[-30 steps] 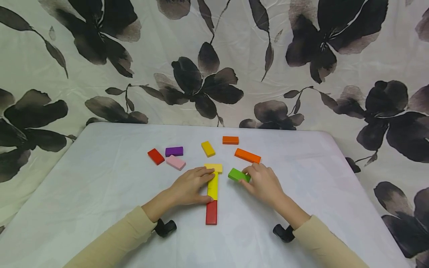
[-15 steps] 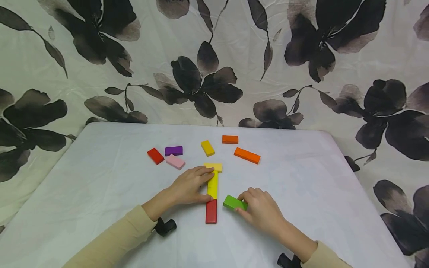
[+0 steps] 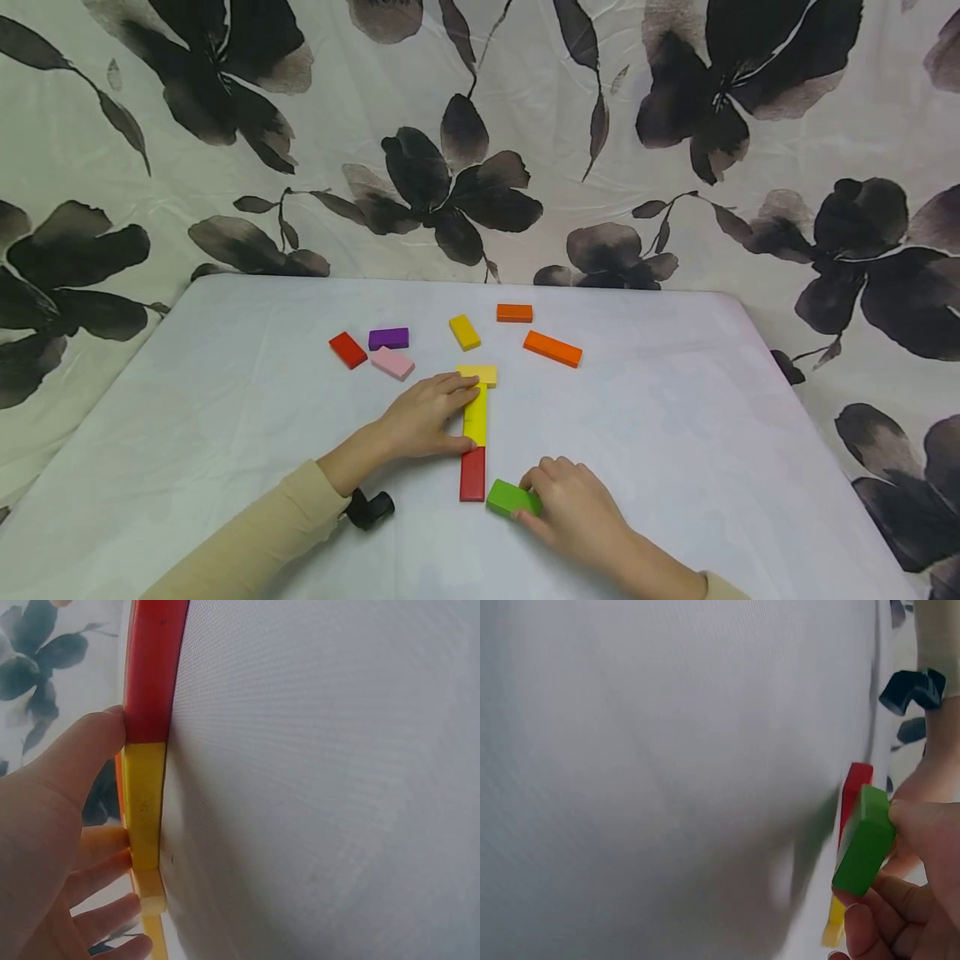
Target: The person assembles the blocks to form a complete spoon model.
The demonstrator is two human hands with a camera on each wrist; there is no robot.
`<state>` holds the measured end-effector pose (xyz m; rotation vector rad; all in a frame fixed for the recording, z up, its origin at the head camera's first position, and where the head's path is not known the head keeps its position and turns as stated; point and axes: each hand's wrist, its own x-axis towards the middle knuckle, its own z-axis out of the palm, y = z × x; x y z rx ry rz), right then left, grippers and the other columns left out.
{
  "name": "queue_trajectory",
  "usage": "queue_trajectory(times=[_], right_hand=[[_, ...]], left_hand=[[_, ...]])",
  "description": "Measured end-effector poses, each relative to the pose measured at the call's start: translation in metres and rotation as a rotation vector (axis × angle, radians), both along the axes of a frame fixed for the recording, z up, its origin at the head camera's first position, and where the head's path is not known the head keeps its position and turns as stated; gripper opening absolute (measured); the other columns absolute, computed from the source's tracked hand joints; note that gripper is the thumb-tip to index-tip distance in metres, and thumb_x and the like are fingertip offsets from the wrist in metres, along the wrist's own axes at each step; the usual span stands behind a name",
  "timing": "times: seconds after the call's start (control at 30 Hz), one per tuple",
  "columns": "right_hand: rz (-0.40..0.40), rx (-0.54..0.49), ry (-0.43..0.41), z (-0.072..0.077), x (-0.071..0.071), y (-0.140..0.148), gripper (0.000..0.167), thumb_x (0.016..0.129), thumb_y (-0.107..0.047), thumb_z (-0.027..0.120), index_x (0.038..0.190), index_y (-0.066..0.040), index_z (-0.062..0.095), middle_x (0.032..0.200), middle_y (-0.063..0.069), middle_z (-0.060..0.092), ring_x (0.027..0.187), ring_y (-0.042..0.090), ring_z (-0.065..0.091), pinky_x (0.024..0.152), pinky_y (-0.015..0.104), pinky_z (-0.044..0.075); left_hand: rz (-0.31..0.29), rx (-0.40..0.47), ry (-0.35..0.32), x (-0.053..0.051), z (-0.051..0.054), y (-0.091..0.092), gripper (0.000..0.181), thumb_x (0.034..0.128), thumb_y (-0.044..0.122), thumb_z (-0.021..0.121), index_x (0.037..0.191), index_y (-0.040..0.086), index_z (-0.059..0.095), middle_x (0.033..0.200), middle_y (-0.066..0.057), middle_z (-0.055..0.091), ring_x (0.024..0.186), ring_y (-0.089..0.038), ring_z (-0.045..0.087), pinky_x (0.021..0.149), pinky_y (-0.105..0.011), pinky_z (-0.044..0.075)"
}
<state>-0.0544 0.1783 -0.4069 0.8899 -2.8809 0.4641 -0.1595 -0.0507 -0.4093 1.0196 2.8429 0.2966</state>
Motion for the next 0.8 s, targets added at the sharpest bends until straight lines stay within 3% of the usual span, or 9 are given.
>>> queue_trajectory(times=[0.23,0.53,0.8], right_hand=[[0.043,-0.003,-0.016,-0.004,0.010,-0.005,0.025,0.072,-0.032,0.075,0.086,-0.016,0.063,0.072,-0.014,0.047,0.064,-0.001,0.036,0.054,0.015,0.034],[0.039,-0.035,0.014,-0.011,0.016,-0.012,0.025,0.071,-0.030,0.075,0.084,-0.018,0.058,0.068,-0.017,0.044,0.061,-0.003,0.035,0.053,0.015,0.033],[-0.006,-0.053,-0.214,-0.008,0.012,-0.021,0.024,0.076,-0.030,0.073,0.089,-0.017,0.056,0.061,-0.017,0.041,0.053,-0.004,0.036,0.051,0.015,0.033]], left_hand=[[0.004,-0.006,0.003,0.000,0.001,0.000,0.073,0.0758,0.052,0.067,0.133,0.011,0.050,0.141,-0.004,0.043,0.131,-0.026,0.038,0.106,-0.042,0.033],[0.007,-0.005,0.005,0.001,0.001,0.001,0.072,0.0761,0.052,0.067,0.133,0.011,0.050,0.141,-0.004,0.043,0.130,-0.026,0.038,0.106,-0.042,0.034],[0.003,0.001,0.009,0.000,-0.001,0.000,0.072,0.0758,0.052,0.067,0.133,0.011,0.050,0.141,-0.004,0.044,0.130,-0.026,0.039,0.105,-0.041,0.034]])
